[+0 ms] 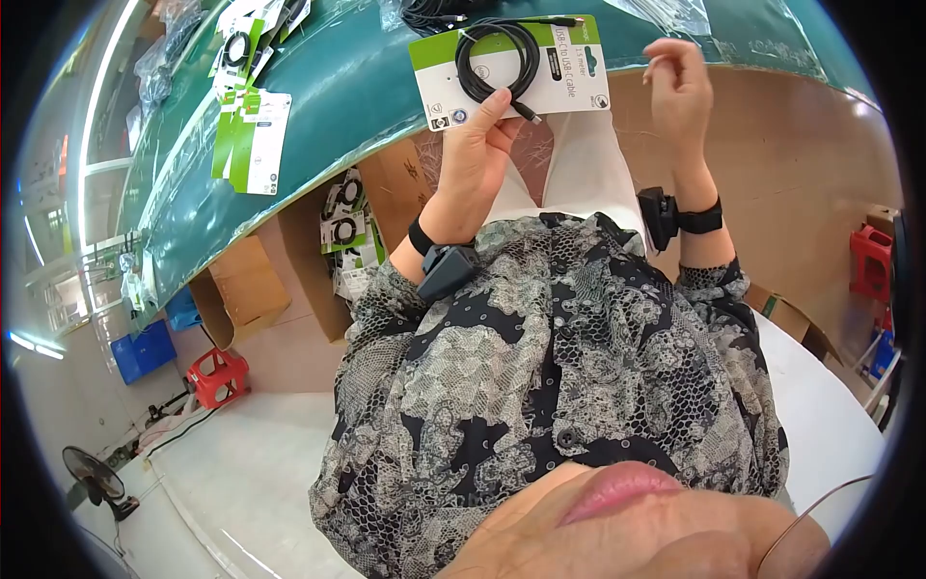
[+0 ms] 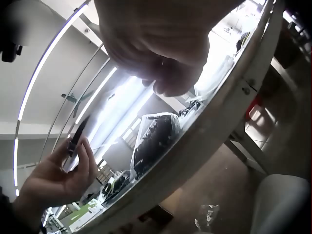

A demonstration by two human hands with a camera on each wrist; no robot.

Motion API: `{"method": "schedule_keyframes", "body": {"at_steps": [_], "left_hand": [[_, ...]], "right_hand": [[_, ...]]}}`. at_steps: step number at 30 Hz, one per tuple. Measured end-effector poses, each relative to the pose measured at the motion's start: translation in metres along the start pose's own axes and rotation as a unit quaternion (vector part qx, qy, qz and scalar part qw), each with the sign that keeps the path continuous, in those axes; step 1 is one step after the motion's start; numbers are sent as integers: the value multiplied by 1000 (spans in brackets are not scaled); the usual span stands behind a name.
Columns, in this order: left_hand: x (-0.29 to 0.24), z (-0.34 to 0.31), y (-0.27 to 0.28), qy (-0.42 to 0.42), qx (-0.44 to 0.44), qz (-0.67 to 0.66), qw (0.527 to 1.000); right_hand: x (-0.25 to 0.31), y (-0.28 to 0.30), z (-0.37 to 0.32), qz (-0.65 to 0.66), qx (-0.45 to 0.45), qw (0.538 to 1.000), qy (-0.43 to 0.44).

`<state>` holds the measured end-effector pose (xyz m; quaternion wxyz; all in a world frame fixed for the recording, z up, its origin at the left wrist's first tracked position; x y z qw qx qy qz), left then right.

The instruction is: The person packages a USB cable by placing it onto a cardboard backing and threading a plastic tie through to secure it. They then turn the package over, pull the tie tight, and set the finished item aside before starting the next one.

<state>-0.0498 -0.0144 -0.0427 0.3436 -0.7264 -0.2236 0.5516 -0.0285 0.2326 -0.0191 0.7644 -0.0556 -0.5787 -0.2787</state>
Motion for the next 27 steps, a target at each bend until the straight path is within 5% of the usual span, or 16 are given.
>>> {"method": "schedule_keyframes", "body": {"at_steps": [4,6,7,10,14,18,27], "left_hand": [[6,-6,-16,37,-5,-41,998],[14,-11,-16,48,-12,-54,997],[19,-14,-12,60,-10,-55,997],[22,-17,-9,85,1,-52,995],[23,-21,-10,84,2,-35,996],[24,-25,-11,92,0,-36,995],[28,-26,-8,81,25,-7,996]], "right_hand": [[-2,-58,-39,62,104,993,14],[-18,-87,-59,94,251,960,-86],[-24,-89,-61,96,252,959,-89],[-15,-90,-51,-34,176,964,197],[2,-88,-51,-162,259,928,215],[5,-76,-56,-57,213,944,245],[10,-62,-57,-92,204,935,275]]}}
Point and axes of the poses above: each hand's wrist, its own z-axis towards the middle knuckle, its own y-axis out of the back of the hand, x = y × z, the point moved 5 cm from there along z, towards the middle knuckle, and after that the axes turned 4 degrees about -y, right-handed, at the moved point
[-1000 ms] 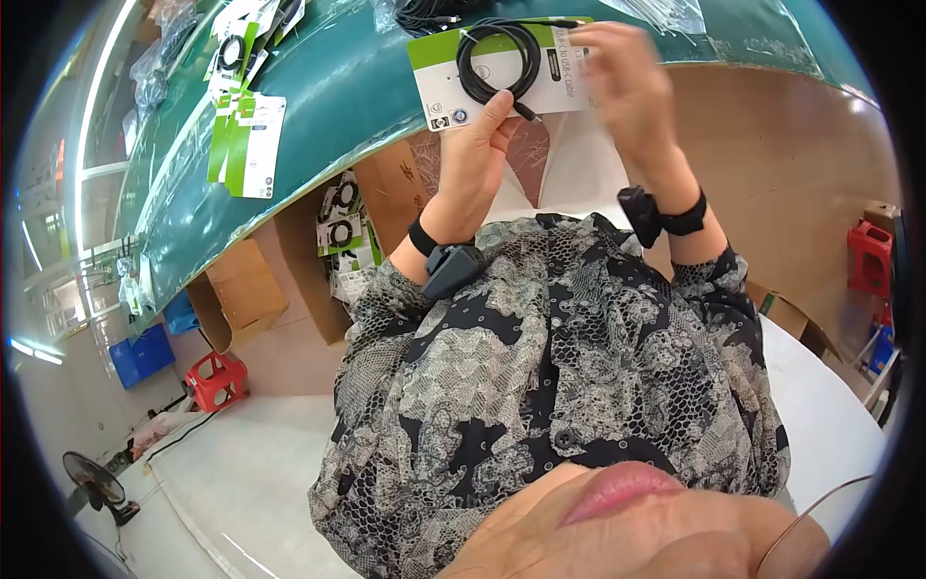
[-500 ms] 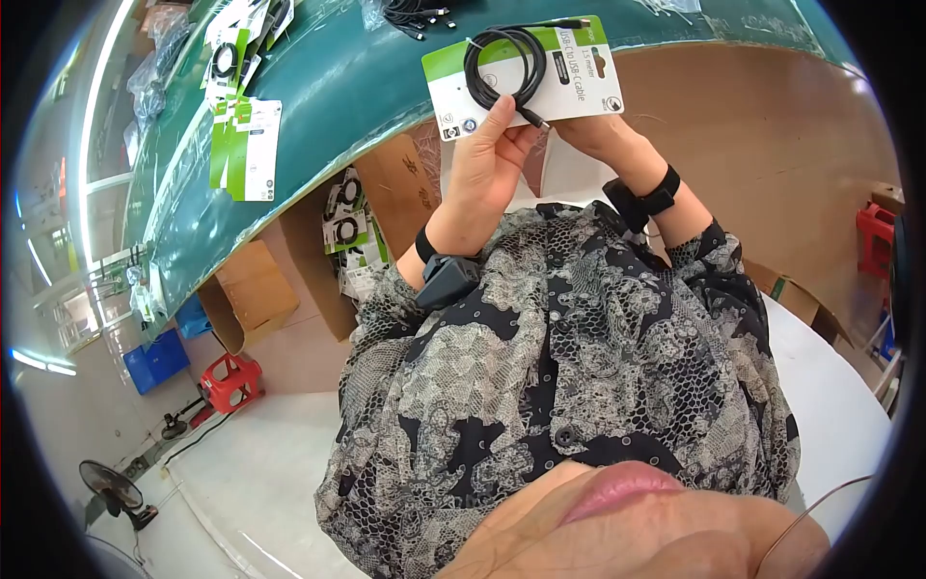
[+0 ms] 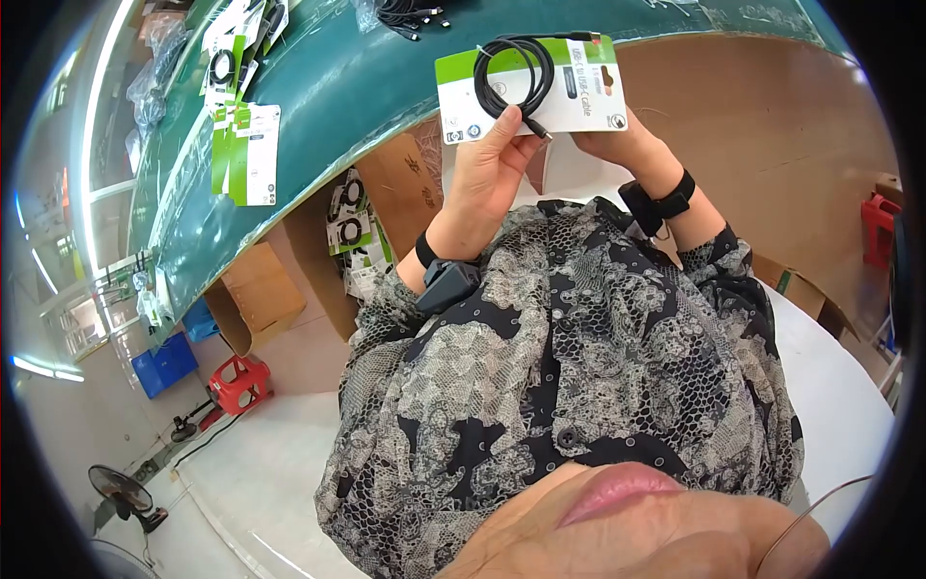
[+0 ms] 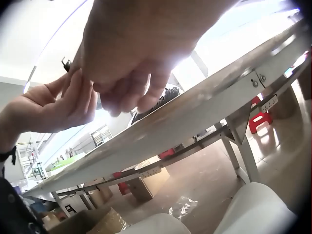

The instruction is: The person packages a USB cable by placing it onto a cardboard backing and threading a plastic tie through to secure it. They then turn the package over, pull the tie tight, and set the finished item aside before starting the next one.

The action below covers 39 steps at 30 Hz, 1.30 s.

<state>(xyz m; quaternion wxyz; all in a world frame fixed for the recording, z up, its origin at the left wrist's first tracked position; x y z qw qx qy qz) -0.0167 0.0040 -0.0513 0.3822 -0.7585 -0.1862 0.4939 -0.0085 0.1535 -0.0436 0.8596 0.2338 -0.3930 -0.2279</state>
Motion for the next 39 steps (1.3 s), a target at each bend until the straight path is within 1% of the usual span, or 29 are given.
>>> {"method": "schedule_keyframes", "body": {"at_steps": [1,2,3,4,5,6,7,12,13,14,15,16,18,20,23,24,26,27,28,29,30,31,32,33,34,35,36,38,39], "left_hand": [[1,-1,0,0,0,4,1000],[1,-1,0,-1,-1,9,1000],[1,-1,-1,0,-1,10,1000],[0,-1,-1,1,3,-2,1000],[-2,-1,-2,1,6,-16,1000],[-2,-1,-2,2,9,-29,1000],[-2,-2,-2,4,7,-28,1000],[1,-4,1,-6,15,10,1000],[1,-4,1,-4,22,17,1000],[2,-3,1,-3,28,23,999],[3,-3,0,-2,30,22,999],[3,-3,-1,-4,31,25,999],[1,-3,-2,-11,33,30,999],[2,-4,-5,0,31,19,999],[6,-8,-13,28,28,-7,999],[4,-11,-22,18,42,-16,999],[-1,-16,-33,-3,68,-32,997],[-6,-11,-29,-6,68,-32,997],[-18,-4,-21,-45,61,-6,997],[-31,5,-13,-86,53,19,995],[-41,16,-10,-126,54,46,989],[-43,23,-8,-136,56,44,988],[-41,27,-3,-155,47,54,985],[-35,28,2,-170,37,63,983],[-30,28,2,-181,29,73,980],[-24,28,-2,-178,34,73,981],[-19,26,-7,-168,44,76,982],[-13,21,-16,-157,63,80,982],[-16,19,-16,-160,65,79,982]], "right_hand": [[-7,-1,1,104,-3,993,-59],[-14,-4,1,207,-5,971,-116],[-20,-7,0,308,-8,936,-172],[-21,-7,1,309,-9,935,-172],[-15,-2,5,149,-3,984,-101],[-9,0,8,-16,4,1000,-26],[-3,-1,9,-181,12,982,49],[-17,-5,4,-234,52,969,67],[-32,-10,2,-45,66,997,-2],[-41,-15,3,145,77,984,-71],[-48,-18,1,329,85,931,-136],[-50,-17,-1,329,85,931,-136],[-60,-20,-5,453,99,860,-215],[-59,-21,-7,567,111,764,-288],[-51,-18,-14,706,121,581,-387],[-45,-13,-14,706,119,580,-388],[-46,3,-21,616,-16,603,-506],[-50,6,-22,562,-79,608,-555],[-65,21,-15,256,17,893,-369],[-58,27,-8,-102,105,985,-92],[-68,35,-12,-105,105,986,-77],[-62,60,-11,-89,12,983,-158],[-50,82,-15,-70,-80,964,-244],[-28,84,-13,-71,-78,964,-245],[13,79,4,-54,-92,981,-162],[42,72,18,-39,-109,990,-78],[48,61,24,-44,-113,989,-80],[56,34,33,-122,-38,992,-26],[54,36,35,-124,-38,991,-22]]}}
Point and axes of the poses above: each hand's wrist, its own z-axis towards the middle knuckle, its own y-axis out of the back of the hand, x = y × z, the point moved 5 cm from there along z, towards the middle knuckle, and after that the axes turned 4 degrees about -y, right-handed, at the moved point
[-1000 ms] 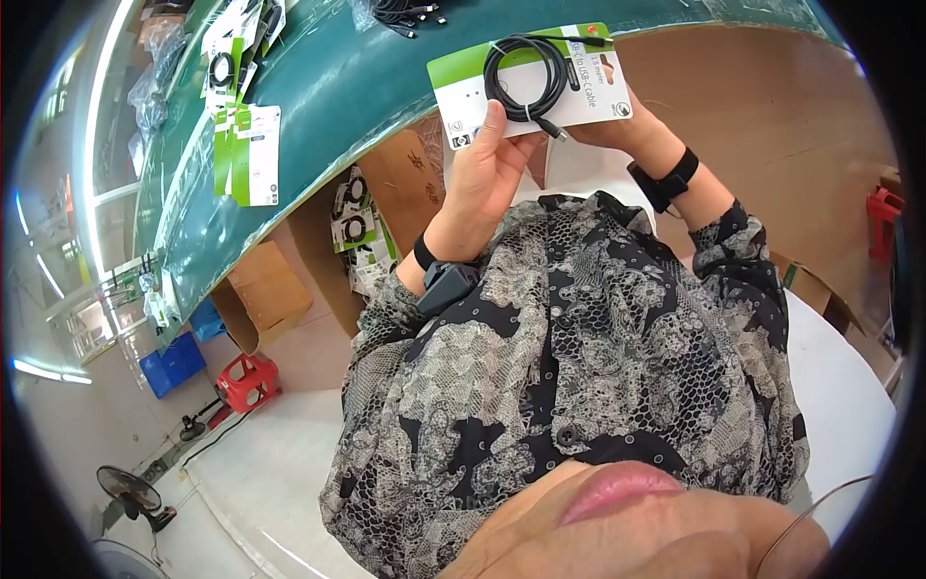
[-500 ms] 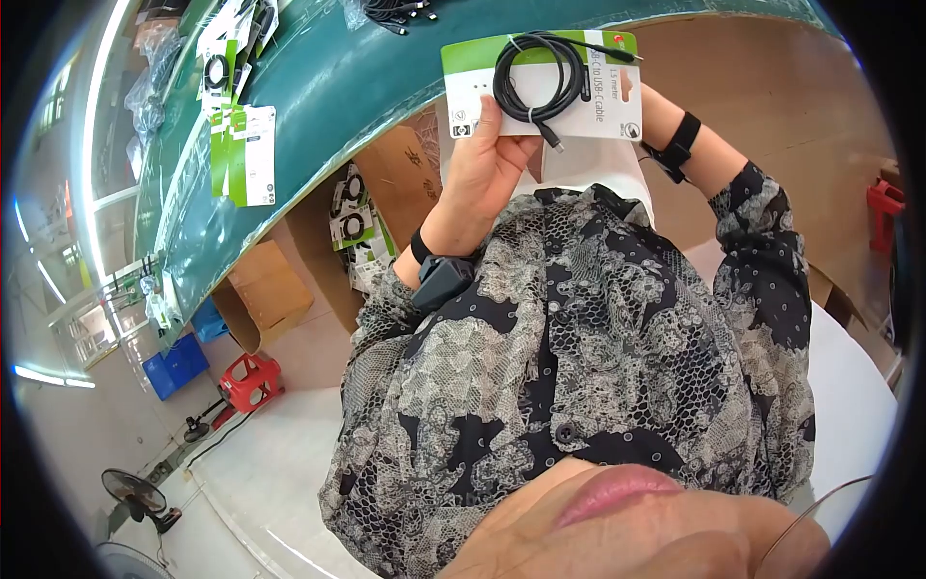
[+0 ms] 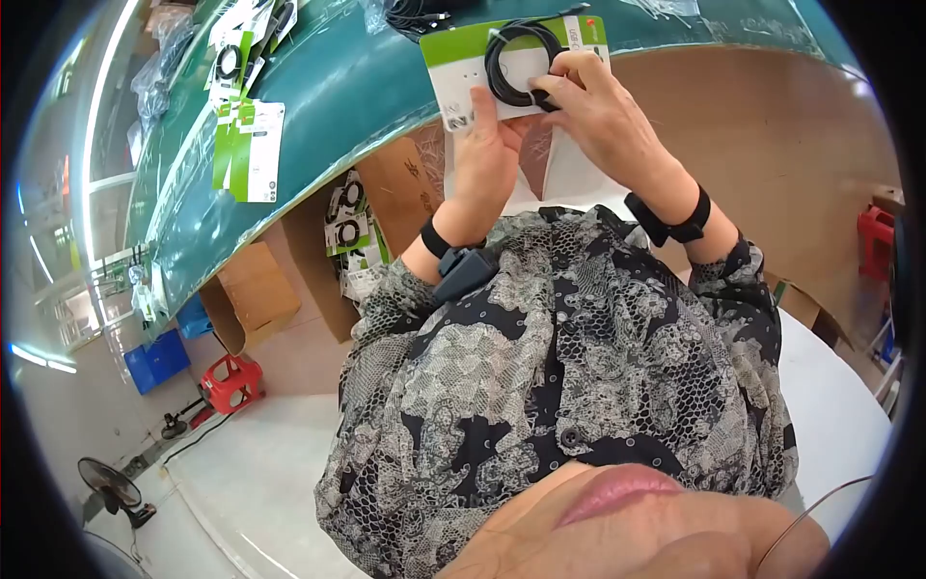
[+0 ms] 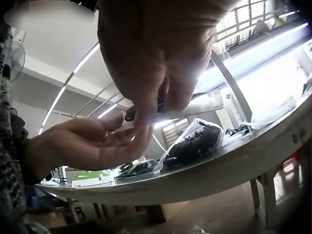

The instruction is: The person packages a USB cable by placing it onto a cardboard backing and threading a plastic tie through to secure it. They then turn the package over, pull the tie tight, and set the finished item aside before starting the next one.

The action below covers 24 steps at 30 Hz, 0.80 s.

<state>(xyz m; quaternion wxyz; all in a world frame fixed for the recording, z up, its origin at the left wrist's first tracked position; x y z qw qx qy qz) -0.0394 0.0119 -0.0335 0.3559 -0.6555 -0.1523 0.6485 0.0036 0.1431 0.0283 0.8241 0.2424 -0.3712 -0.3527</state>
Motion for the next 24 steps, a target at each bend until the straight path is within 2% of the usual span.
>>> {"method": "schedule_keyframes", "body": {"at_steps": [3,4,7,12,15,16,17,19,24], "left_hand": [[-4,-6,6,97,12,-68,993],[-9,-7,11,97,10,-69,993],[-10,-3,20,170,65,-12,983],[-6,-5,23,123,67,14,990],[3,-5,26,116,-7,-34,993],[3,-4,24,118,-4,-34,992],[3,-4,24,104,-17,-20,994],[1,-9,23,76,-49,6,996],[12,-19,34,96,-30,131,986]], "right_hand": [[-8,-6,0,0,106,994,25],[-8,-7,0,1,108,994,25],[1,-8,0,-61,145,978,135],[7,-3,-2,-123,126,961,213],[-2,-6,-1,-15,127,975,181],[-3,-6,1,-17,125,976,180],[-11,-3,6,26,85,991,97],[-27,2,10,113,6,991,-72],[-41,-17,8,75,-2,986,-148]]}}
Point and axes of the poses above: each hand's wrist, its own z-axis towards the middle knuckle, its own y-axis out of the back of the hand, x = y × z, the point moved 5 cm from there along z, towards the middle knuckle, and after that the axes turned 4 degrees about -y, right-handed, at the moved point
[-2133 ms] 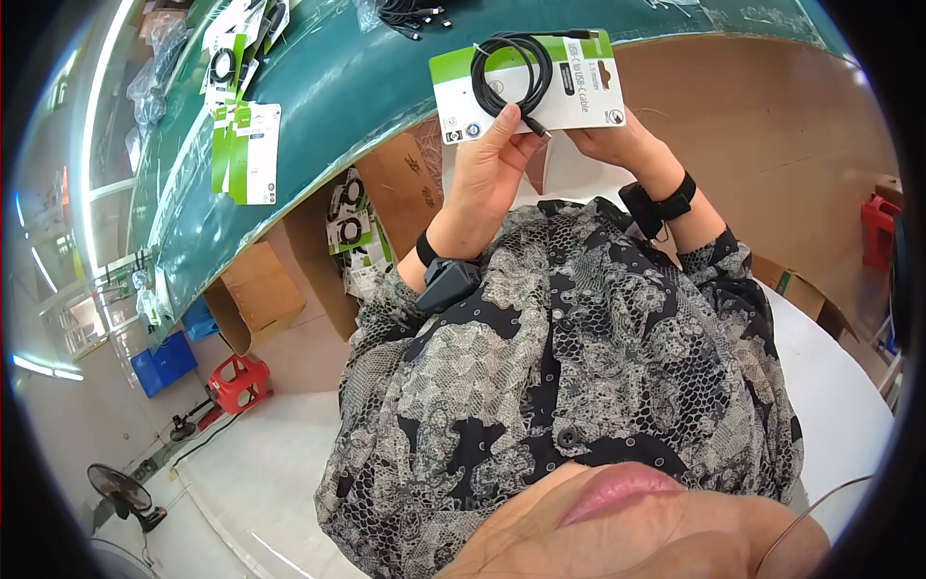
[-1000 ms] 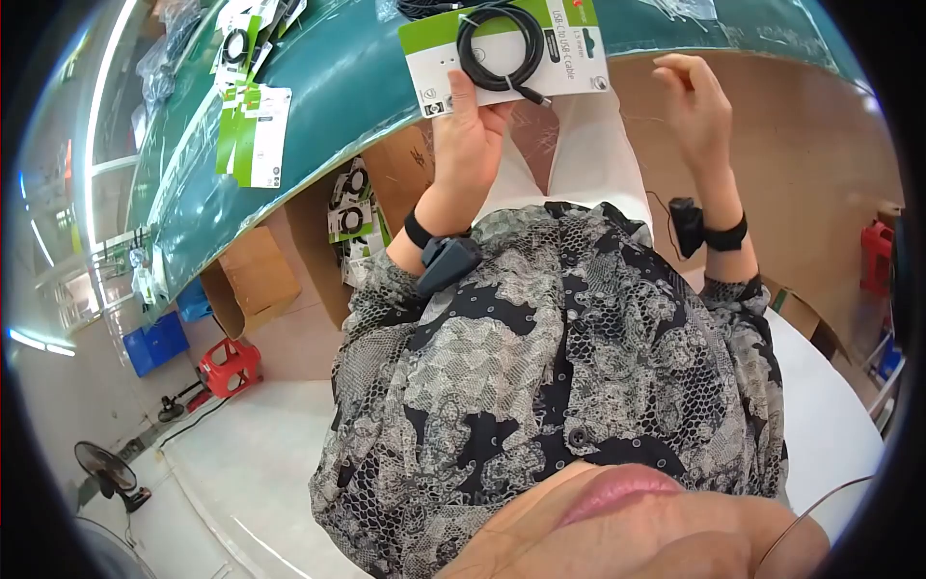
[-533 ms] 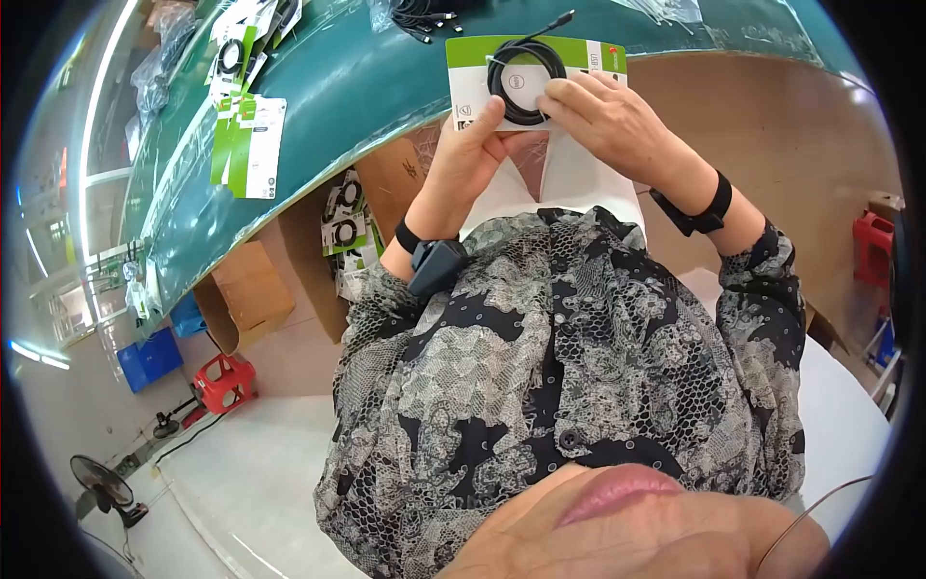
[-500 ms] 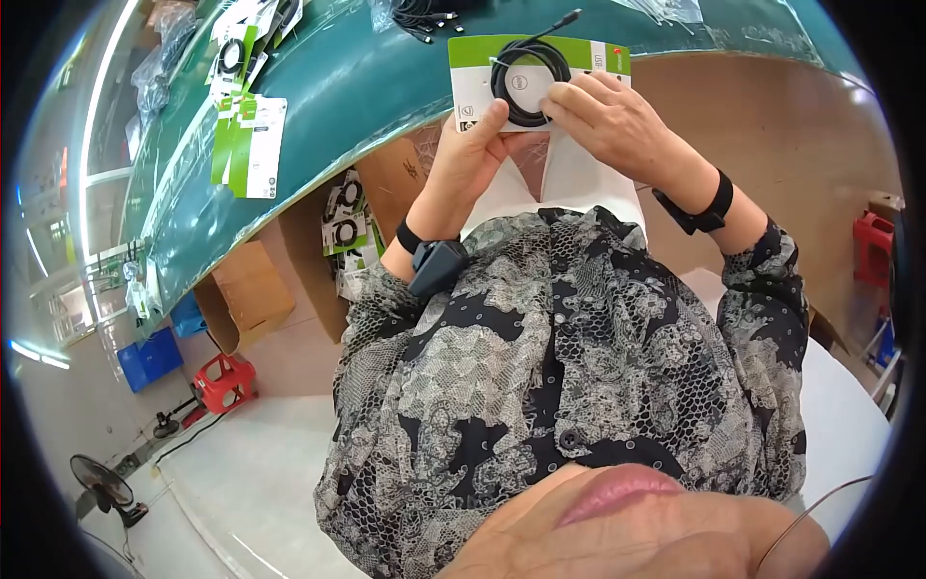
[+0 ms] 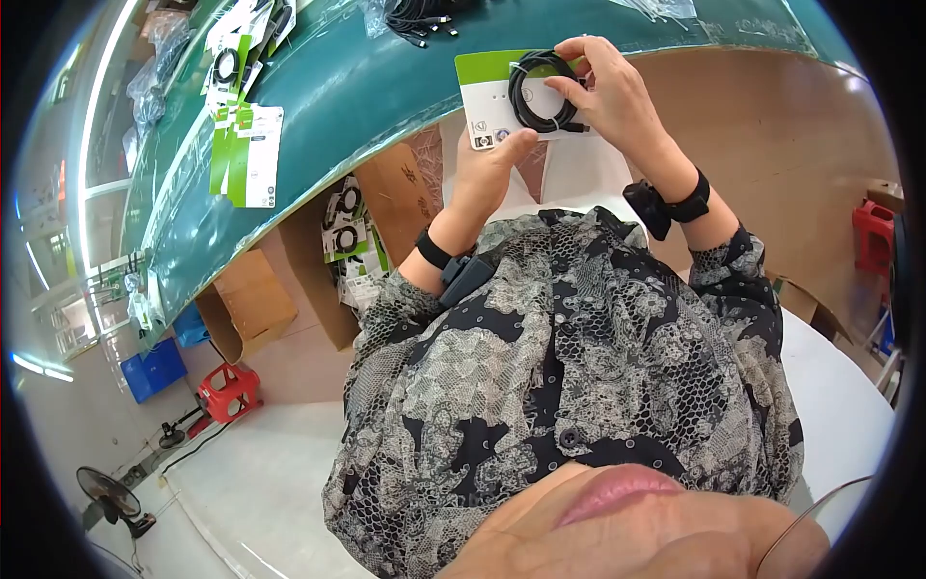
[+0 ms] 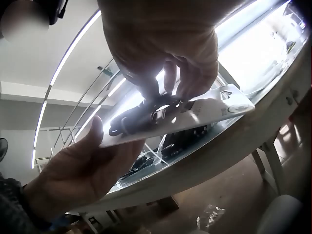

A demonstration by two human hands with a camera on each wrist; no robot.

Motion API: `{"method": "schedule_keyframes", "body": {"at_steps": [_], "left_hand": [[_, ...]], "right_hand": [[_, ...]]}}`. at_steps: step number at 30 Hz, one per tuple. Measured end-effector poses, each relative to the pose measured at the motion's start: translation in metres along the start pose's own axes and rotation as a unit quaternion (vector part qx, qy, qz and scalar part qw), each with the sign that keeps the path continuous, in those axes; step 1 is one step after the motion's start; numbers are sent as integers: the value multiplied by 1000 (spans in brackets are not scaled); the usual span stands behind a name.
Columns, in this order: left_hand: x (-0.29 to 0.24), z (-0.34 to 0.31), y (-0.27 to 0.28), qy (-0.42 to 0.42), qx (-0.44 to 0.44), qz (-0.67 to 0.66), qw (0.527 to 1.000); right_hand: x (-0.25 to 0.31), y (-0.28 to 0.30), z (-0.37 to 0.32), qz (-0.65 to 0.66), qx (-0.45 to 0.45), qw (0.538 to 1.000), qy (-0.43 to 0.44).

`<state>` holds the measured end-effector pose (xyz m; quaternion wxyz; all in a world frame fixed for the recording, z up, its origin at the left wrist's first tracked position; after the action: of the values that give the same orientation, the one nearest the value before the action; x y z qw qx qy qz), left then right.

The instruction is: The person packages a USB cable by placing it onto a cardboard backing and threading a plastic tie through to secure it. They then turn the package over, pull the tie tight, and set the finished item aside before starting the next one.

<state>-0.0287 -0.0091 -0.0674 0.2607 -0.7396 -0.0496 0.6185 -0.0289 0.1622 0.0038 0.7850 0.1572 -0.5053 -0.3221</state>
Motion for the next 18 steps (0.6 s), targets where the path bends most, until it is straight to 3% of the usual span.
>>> {"method": "schedule_keyframes", "body": {"at_steps": [4,7,12,15,18], "left_hand": [[3,-2,1,-27,-12,6,1000],[4,-3,0,-16,-14,-13,1000],[4,4,2,1,-35,-68,997],[9,1,3,7,-14,-26,1000],[12,2,4,18,-5,-36,999]], "right_hand": [[-5,-5,-3,68,-4,995,-79],[4,-8,-5,14,7,999,34],[10,-3,-6,42,2,999,21],[14,-9,-10,-64,15,993,100],[5,-14,-12,-50,57,993,90]]}}
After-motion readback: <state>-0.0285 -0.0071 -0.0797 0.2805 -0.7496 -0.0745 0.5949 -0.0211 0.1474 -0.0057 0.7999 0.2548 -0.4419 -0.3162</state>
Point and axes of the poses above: each hand's wrist, its own z-axis towards the middle knuckle, its own y-axis out of the back of the hand, x = y × z, the point moved 5 cm from there along z, towards the middle knuckle, and after that the axes turned 4 degrees about -y, right-handed, at the moved point
